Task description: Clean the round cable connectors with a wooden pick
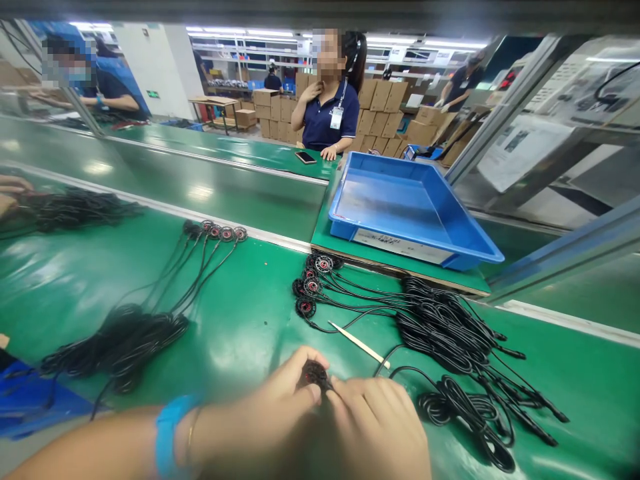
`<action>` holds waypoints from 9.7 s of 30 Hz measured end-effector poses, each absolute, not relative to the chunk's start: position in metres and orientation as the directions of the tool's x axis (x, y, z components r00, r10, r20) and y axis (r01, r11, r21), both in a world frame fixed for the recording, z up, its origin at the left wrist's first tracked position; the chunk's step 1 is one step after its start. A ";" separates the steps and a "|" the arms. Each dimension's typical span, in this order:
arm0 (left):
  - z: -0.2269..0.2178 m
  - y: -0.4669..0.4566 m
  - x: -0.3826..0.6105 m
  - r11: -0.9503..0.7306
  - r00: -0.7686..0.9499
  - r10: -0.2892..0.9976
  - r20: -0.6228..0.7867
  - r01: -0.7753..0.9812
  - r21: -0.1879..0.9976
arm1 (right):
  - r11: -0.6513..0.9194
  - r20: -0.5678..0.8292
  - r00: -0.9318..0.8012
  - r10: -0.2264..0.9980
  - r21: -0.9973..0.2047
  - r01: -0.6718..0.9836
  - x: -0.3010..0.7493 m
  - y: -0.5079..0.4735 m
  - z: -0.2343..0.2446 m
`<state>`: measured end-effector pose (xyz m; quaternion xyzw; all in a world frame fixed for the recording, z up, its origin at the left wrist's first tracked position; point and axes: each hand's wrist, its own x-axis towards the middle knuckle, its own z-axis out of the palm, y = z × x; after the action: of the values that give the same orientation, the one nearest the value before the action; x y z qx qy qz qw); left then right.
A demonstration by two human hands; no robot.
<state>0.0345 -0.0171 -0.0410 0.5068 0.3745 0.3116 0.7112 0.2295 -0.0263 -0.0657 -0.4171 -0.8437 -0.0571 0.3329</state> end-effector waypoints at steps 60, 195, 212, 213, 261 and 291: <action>-0.020 -0.019 0.031 -0.431 0.653 0.738 0.168 0.265 0.863 | 0.674 0.714 -0.361 0.600 -0.207 0.709 0.222 -0.038 -0.057; -0.030 -0.009 0.049 0.121 0.579 0.811 -0.081 -0.030 0.992 | 0.589 0.499 -0.318 0.806 -0.728 0.350 0.241 -0.004 -0.043; -0.031 -0.012 0.047 0.113 0.566 0.822 -0.065 -0.050 0.992 | 0.613 0.588 -0.206 0.782 -0.664 0.428 0.229 -0.010 -0.052; -0.032 -0.012 0.047 0.119 0.563 0.823 -0.071 -0.048 0.992 | 0.605 0.584 -0.202 0.786 -0.663 0.441 0.228 -0.011 -0.054; -0.049 -0.006 0.029 -0.577 0.620 0.701 0.353 0.203 0.791 | 0.646 0.698 -0.496 0.517 0.062 0.761 0.224 -0.031 -0.075; -0.066 0.061 0.013 -0.400 0.197 0.905 0.377 0.695 0.597 | 0.204 0.392 -0.252 0.885 0.160 0.966 0.324 0.069 -0.030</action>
<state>0.0125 0.0609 -0.0656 0.7592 0.5270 0.3517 0.1492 0.3242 0.0695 -0.0295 -0.6019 -0.7685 -0.1886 0.1075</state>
